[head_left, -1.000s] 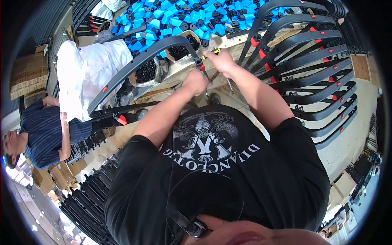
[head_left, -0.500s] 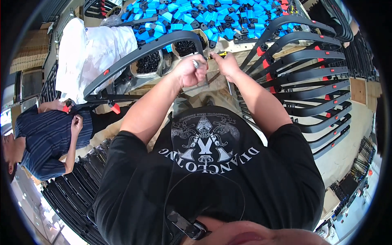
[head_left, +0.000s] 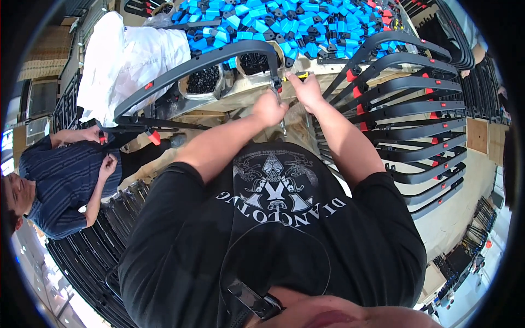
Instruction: Assembling metal frame components by inserting pins and plastic connectors in a workshop setting.
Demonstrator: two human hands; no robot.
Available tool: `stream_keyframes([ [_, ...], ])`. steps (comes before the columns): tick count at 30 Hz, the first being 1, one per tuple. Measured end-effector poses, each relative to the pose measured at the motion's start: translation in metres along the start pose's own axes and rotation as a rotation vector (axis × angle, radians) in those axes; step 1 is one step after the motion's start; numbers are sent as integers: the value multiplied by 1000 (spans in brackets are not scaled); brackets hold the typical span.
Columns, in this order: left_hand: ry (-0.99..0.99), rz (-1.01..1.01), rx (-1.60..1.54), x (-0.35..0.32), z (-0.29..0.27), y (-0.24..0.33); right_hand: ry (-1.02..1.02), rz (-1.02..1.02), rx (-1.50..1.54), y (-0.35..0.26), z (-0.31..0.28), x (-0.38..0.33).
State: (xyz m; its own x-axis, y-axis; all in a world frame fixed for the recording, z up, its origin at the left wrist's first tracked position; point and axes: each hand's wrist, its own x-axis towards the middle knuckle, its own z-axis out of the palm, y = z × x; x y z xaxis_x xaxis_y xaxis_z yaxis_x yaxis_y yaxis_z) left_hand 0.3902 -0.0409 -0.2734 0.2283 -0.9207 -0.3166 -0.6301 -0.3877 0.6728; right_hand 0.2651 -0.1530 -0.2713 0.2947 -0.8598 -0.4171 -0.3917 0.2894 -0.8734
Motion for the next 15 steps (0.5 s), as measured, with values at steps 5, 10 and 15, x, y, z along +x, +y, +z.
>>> stream_keyframes([
  [5,24,-60,107,8,-2,9,105,-119,27,40,5,15],
  [10,-362,-254,-205,8,-32,24,113,-189,-62,53,-2,25],
  [15,-127,-134,-67,4,-11,17,-252,130,308,93,-11,1],
])
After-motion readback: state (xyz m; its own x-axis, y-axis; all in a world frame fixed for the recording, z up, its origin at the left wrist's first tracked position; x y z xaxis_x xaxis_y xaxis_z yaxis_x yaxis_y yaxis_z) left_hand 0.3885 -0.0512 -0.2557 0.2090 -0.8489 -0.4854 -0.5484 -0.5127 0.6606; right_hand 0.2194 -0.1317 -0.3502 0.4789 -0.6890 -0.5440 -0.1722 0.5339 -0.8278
